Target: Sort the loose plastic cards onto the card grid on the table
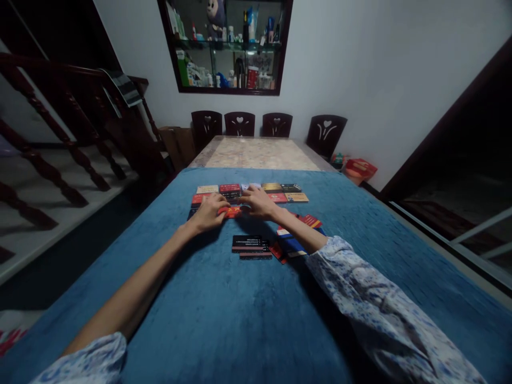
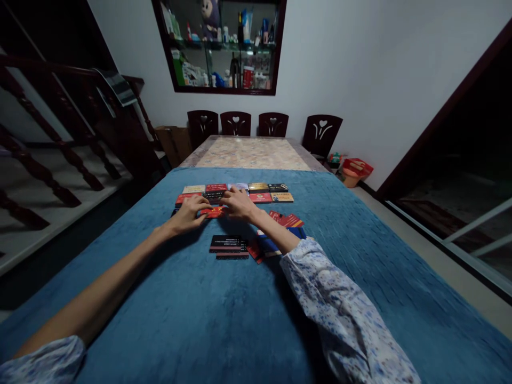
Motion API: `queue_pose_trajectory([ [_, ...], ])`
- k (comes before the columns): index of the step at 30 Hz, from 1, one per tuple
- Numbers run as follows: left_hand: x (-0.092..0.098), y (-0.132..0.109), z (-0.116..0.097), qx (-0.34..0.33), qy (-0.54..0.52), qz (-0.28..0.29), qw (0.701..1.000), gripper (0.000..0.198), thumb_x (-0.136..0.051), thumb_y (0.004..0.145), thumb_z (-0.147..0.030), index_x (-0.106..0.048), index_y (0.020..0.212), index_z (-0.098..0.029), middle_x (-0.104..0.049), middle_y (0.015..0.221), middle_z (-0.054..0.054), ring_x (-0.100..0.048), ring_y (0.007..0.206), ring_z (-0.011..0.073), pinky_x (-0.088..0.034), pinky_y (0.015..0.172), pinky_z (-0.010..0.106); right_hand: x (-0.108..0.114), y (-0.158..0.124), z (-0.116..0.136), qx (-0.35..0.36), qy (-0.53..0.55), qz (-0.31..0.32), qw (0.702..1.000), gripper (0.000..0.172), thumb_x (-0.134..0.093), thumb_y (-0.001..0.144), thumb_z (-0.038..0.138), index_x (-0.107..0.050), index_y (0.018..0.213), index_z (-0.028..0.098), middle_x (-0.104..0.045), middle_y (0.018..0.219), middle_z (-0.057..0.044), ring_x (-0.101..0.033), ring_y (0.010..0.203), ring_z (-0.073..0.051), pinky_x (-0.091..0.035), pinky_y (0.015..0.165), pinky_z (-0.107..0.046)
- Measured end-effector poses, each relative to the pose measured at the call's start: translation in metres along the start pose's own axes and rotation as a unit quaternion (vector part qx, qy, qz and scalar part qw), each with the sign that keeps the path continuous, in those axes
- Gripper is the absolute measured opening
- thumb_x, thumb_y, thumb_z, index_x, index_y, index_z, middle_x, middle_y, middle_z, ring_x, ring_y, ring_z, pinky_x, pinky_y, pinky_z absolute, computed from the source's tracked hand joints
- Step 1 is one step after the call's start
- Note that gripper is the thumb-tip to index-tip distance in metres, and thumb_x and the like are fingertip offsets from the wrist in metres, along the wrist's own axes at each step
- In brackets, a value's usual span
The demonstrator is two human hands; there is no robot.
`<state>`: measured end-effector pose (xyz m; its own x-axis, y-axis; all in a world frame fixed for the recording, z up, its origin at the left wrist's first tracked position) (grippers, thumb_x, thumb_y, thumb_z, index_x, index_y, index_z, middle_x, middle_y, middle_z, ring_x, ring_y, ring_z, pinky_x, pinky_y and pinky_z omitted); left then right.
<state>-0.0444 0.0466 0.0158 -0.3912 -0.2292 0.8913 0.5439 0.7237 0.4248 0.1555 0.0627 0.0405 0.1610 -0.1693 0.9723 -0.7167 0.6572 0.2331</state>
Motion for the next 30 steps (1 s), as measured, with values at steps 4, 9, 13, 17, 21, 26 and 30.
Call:
queue_pose_trajectory([
  [4, -0.005, -0.016, -0.022, -0.017, 0.004, 0.034, 0.999, 0.023, -0.054, 0.089, -0.019, -0.072, 0.103, -0.018, -0.066, 0.106, 0.009, -0.055, 0.103, 0.0246, -0.040, 0.092, 0.046, -0.009, -0.020, 0.000, 0.018, 0.014, -0.017, 1.000, 0.027, -0.058, 0.093, 0.029, -0.072, 0.115, 0.022, -0.068, 0.111, -0.010, -0.046, 0.107, -0.027, -0.033, 0.084, -0.039],
  [9, -0.008, -0.034, -0.045, -0.031, -0.008, 0.053, 0.998, 0.024, -0.049, 0.093, -0.020, -0.071, 0.103, -0.018, -0.066, 0.106, 0.009, -0.055, 0.104, 0.0240, -0.037, 0.090, 0.044, -0.026, -0.042, 0.001, 0.048, 0.031, -0.037, 0.998, 0.024, -0.061, 0.091, 0.030, -0.072, 0.111, 0.022, -0.068, 0.109, -0.010, -0.045, 0.104, -0.026, -0.032, 0.082, -0.037],
  [13, -0.012, -0.044, -0.057, -0.040, -0.030, 0.057, 0.997, 0.024, -0.048, 0.094, -0.020, -0.070, 0.104, -0.019, -0.067, 0.106, 0.009, -0.055, 0.102, 0.0229, -0.037, 0.089, 0.043, -0.028, -0.061, 0.004, 0.071, 0.052, -0.032, 0.996, 0.024, -0.059, 0.094, 0.035, -0.072, 0.109, 0.021, -0.068, 0.107, -0.009, -0.046, 0.101, -0.024, -0.030, 0.080, -0.036],
  [17, -0.014, -0.051, -0.063, -0.038, -0.059, 0.050, 0.996, 0.024, -0.050, 0.093, -0.021, -0.070, 0.105, -0.018, -0.067, 0.107, 0.009, -0.056, 0.102, 0.0233, -0.037, 0.092, 0.045, -0.019, -0.076, 0.007, 0.086, 0.081, -0.012, 0.993, 0.026, -0.060, 0.094, 0.038, -0.071, 0.109, 0.020, -0.068, 0.106, -0.010, -0.047, 0.101, -0.023, -0.030, 0.080, -0.035],
  [21, -0.011, -0.054, -0.067, -0.052, -0.095, 0.062, 0.992, 0.023, -0.056, 0.089, -0.024, -0.070, 0.107, -0.018, -0.067, 0.107, 0.009, -0.057, 0.105, 0.0241, -0.041, 0.096, 0.045, -0.012, -0.082, 0.012, 0.089, 0.102, 0.028, 0.990, 0.029, -0.065, 0.090, 0.040, -0.072, 0.109, 0.020, -0.068, 0.105, -0.010, -0.047, 0.101, -0.024, -0.031, 0.080, -0.036],
  [26, -0.005, -0.057, -0.068, -0.070, -0.121, 0.069, 0.988, 0.028, -0.061, 0.086, -0.029, -0.070, 0.111, -0.019, -0.065, 0.110, 0.009, -0.056, 0.107, 0.0247, -0.045, 0.099, 0.046, -0.009, -0.084, 0.016, 0.110, 0.106, 0.062, 0.986, 0.036, -0.066, 0.087, 0.045, -0.071, 0.113, 0.020, -0.068, 0.106, -0.010, -0.049, 0.100, -0.025, -0.034, 0.081, -0.037],
  [30, -0.005, -0.058, -0.066, -0.067, -0.120, 0.074, 0.988, 0.032, -0.063, 0.082, -0.027, -0.070, 0.113, -0.020, -0.065, 0.111, 0.009, -0.055, 0.108, 0.0253, -0.045, 0.101, 0.047, -0.011, -0.083, 0.014, 0.120, 0.103, 0.073, 0.985, 0.043, -0.067, 0.085, 0.048, -0.070, 0.117, 0.020, -0.067, 0.107, -0.011, -0.049, 0.099, -0.025, -0.036, 0.081, -0.037],
])
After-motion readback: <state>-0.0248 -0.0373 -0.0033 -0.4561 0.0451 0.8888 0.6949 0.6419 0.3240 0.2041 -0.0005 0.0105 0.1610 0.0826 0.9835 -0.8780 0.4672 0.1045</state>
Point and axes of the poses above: each hand's wrist, its own y-axis towards the middle knuckle, its own x-axis out of the back of the hand, z = x × y, the point moved 2 cm from there along y, towards the middle knuckle
